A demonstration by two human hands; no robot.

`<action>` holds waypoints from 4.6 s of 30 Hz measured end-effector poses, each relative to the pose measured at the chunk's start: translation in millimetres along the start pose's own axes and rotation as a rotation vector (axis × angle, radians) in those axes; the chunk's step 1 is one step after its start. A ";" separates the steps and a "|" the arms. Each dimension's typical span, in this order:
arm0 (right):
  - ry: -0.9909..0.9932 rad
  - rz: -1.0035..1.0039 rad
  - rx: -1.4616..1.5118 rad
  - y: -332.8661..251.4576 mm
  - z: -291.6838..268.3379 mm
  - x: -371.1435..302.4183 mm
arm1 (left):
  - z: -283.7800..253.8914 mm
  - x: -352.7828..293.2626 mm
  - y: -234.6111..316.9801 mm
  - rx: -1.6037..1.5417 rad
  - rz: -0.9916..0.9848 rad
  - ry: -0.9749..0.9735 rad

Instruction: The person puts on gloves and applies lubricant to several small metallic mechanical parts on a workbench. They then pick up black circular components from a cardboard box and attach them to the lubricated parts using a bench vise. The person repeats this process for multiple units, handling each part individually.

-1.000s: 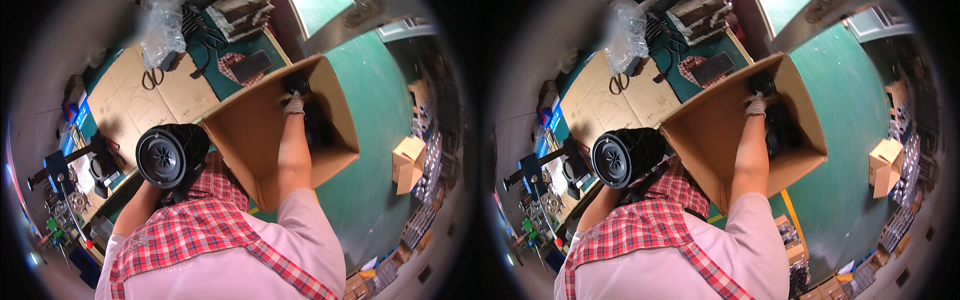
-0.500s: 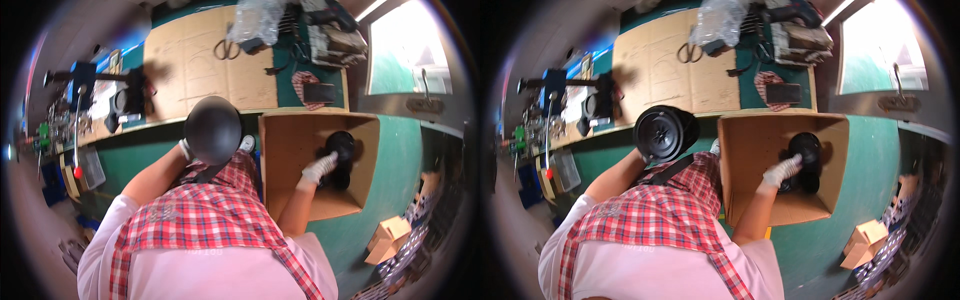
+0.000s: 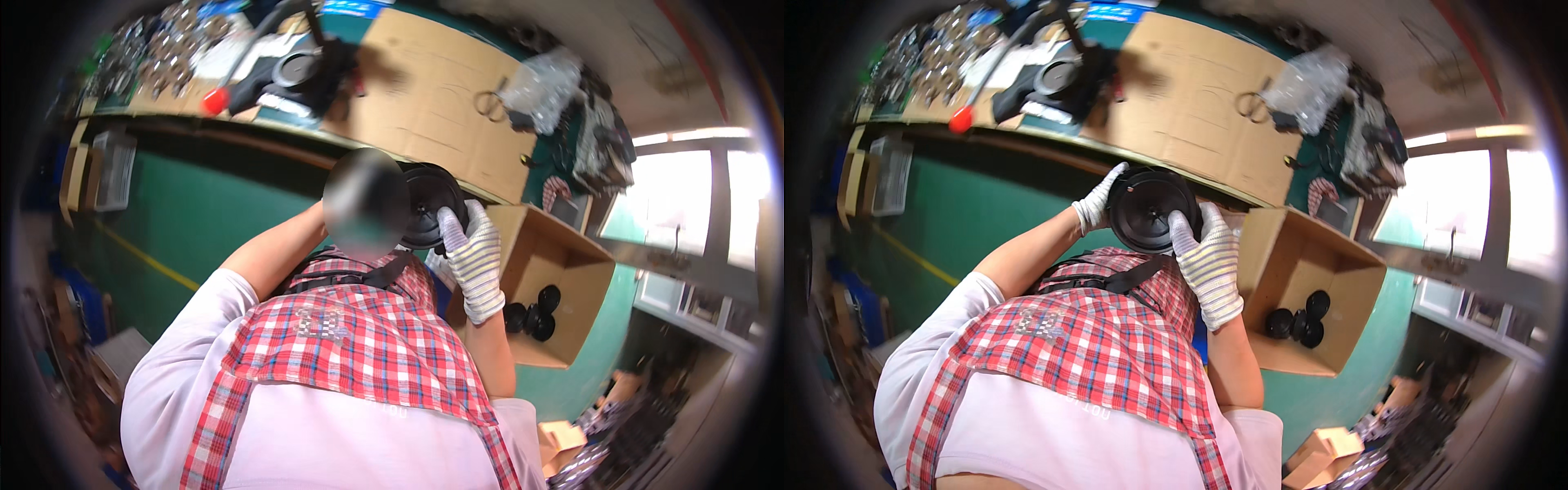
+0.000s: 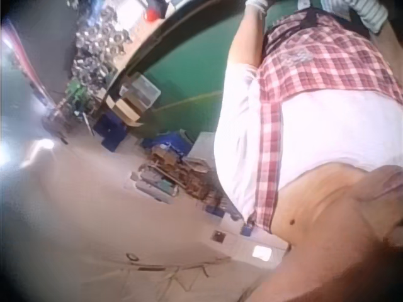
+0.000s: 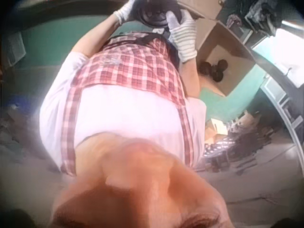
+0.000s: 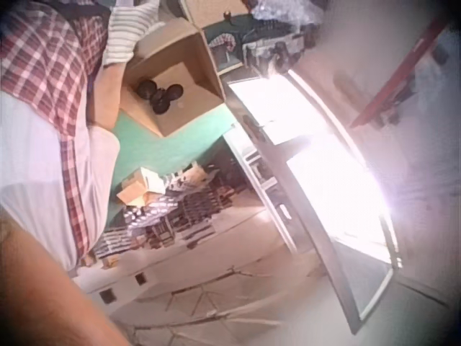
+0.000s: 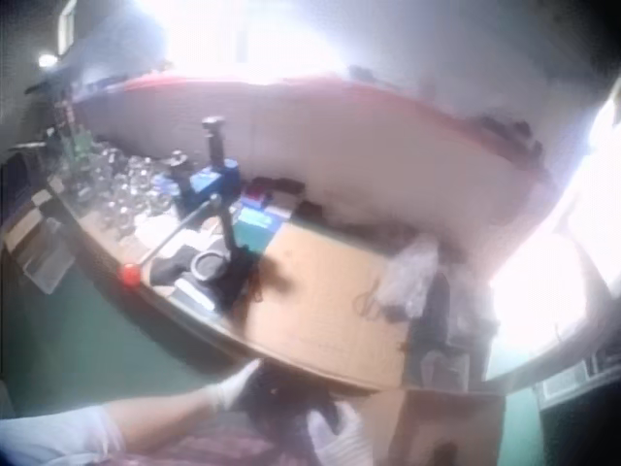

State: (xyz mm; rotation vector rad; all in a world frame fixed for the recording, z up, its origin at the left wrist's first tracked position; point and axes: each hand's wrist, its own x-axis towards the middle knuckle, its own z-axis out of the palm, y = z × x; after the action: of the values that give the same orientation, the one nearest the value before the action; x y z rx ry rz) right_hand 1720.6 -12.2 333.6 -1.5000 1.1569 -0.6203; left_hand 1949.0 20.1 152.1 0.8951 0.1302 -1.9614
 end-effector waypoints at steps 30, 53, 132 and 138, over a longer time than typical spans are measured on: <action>-0.641 -0.007 0.604 -176.7 514.5 161.6 | -314.2 -337.7 395.0 0.201 0.927 0.461; -0.026 0.169 0.359 -194.6 628.9 629.5 | -342.5 68.6 778.4 -0.308 0.128 -0.070; -0.167 -0.676 -1.283 -247.5 603.0 427.8 | -324.4 -200.9 692.5 1.354 0.146 -0.163; -0.086 -0.300 -0.882 -248.2 601.5 427.8 | -305.3 -209.9 697.3 1.358 0.139 -0.135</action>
State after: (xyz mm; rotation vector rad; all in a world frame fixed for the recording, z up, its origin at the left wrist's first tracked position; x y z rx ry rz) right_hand 2486.2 -153.6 317.5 -2.4506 1.2090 -0.2189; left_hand 2726.6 -82.0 244.4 1.4951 -1.4442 -1.8144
